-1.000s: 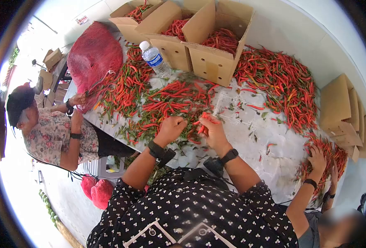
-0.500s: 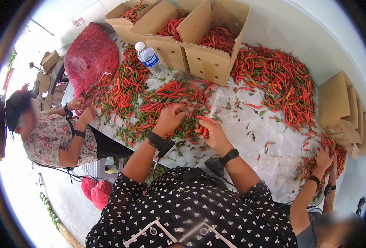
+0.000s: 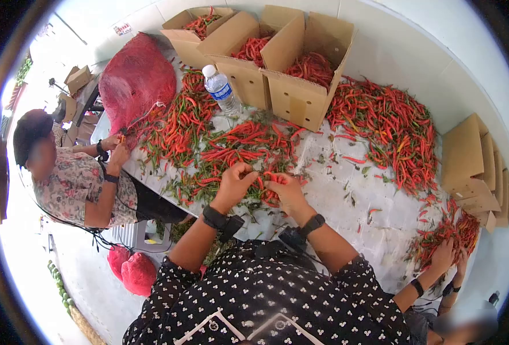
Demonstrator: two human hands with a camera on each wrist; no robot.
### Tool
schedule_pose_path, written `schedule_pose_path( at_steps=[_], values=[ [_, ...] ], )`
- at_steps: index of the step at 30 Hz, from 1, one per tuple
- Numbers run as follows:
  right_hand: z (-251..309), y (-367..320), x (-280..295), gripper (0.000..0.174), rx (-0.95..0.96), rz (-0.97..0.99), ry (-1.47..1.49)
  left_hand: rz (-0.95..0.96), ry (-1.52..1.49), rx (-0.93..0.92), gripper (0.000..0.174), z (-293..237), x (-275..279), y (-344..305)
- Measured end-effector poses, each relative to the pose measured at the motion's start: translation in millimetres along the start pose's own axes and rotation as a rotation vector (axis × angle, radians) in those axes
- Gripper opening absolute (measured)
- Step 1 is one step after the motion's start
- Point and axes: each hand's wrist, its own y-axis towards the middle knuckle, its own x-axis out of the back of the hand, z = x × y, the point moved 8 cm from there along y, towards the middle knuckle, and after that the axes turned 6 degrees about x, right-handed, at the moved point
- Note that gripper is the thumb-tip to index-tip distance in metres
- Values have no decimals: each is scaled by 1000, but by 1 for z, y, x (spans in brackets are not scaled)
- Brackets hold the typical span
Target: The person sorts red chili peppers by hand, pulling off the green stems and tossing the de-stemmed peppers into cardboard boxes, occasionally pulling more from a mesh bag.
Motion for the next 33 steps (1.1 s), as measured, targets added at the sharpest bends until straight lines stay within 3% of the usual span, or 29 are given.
schedule_pose_path(
  at_steps=[7,10,13,14,15,18,22,25,27,28,29,31,33],
  values=[
    [-4,-5,-9,16,-26,63,-121,-30,-10,-97,20,6,-6,-7],
    [3,-5,-17,20,20,141,-302,300,-514,364,15,34,-21,-13],
    [40,-7,-40,22,141,229,-454,312,-711,377,13,37,-10,-16],
    [43,1,-39,21,165,211,-386,266,-736,351,14,38,-1,-14],
    [59,3,-46,21,165,208,-389,268,-739,350,14,42,7,-15],
    [143,12,-70,18,400,136,-378,98,-607,360,16,52,36,-18],
    [259,35,-115,16,742,73,-507,108,-455,323,20,81,42,-22],
    [320,69,-134,18,951,-28,-617,98,-335,344,21,70,43,-29],
    [347,90,-130,20,988,-96,-848,112,-263,293,22,66,48,-32],
    [358,94,-122,21,988,-193,-1110,102,-242,263,21,66,50,-33],
    [364,93,-116,21,985,-188,-1113,93,-221,234,21,67,51,-34],
    [371,91,-105,21,895,-441,-1554,83,-181,217,18,75,53,-34],
    [374,96,-108,20,977,-409,-1461,95,-276,265,18,85,49,-35]
  ],
)
